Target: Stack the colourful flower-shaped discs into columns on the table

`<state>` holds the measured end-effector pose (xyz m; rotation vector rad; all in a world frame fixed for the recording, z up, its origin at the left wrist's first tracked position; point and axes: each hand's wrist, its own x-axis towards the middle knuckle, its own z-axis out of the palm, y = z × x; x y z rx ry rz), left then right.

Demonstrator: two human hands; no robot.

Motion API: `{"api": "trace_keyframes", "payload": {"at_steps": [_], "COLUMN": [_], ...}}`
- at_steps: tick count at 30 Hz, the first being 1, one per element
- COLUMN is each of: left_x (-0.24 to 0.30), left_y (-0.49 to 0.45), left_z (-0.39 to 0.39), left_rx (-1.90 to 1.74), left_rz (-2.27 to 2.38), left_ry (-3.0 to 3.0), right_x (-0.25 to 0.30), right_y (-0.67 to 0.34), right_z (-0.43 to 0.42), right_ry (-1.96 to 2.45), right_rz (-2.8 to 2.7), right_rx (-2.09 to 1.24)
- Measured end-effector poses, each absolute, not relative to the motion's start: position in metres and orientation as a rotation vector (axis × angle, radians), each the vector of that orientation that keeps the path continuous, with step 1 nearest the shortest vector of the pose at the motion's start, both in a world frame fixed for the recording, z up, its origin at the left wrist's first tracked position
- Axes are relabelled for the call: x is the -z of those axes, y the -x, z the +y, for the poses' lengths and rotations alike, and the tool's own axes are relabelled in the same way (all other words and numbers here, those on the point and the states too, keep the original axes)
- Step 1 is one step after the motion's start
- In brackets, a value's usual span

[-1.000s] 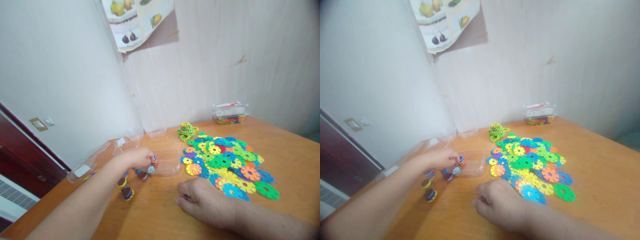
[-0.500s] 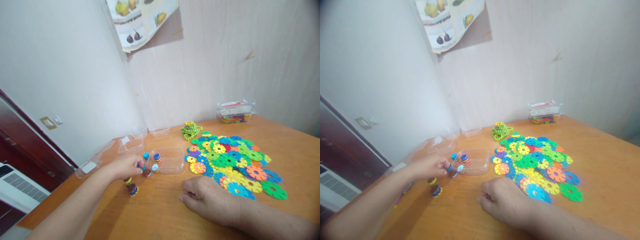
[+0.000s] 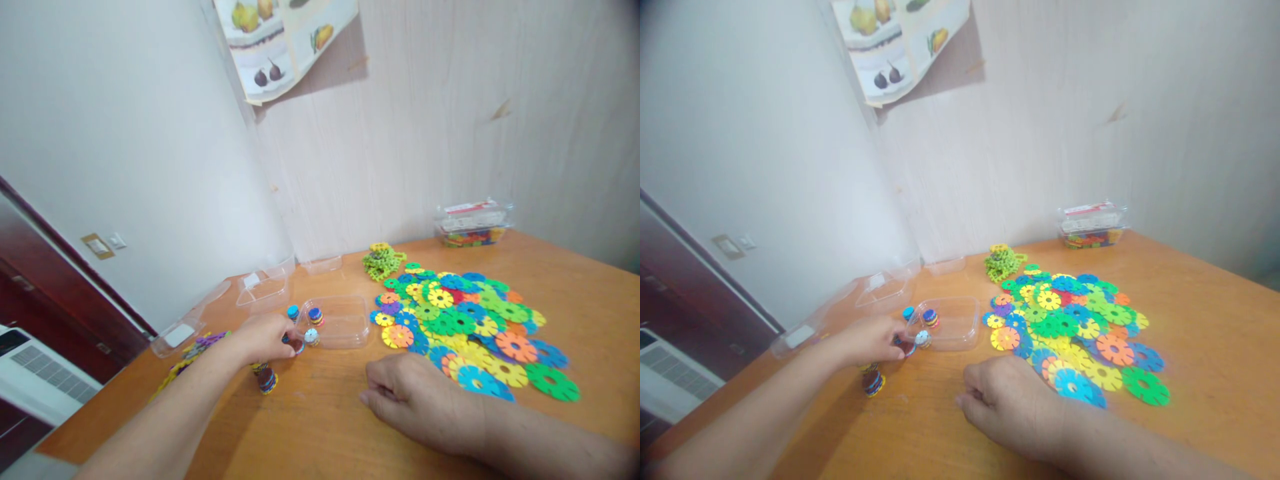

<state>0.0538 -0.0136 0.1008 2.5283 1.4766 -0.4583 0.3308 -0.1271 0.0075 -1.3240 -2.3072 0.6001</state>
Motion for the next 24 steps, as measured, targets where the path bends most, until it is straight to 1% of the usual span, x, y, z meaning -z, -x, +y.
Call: {"api": "trace_keyframes", "payload": {"at_steps": [6, 11, 17, 21, 24], "left_x": [-0.096, -0.11, -0.128, -0.128, -0.124], "left_y": [-0.054, -0.046, -0.045, -0.064, -0.074], "left_z": [-0.013, -0.017, -0.011, -0.004, 0.002], "left_rx": [0.417, 0.36, 0.065, 0.064, 0.13], "left_rz": [1.493, 1.514, 1.623, 1.507, 1.453], "left_ry": [-2.521, -2.431, -2.386, -2.425, -2.373], "right_x": [-0.009, -0.009, -0.009, -0.01, -0.011], "right_y": [-0.33, -0.33, -0.331, -0.331, -0.33], "right_z": [-0.128, -0.128, -0.128, -0.128, -0.128], "right_ry": [1.318, 1.29, 1.298, 1.301, 1.311], "right_rz": [-2.301, -2.298, -2.298, -2.299, -2.3], "right_rx": [-0.606, -0.598, -0.587, -0.58, -0.589]}}
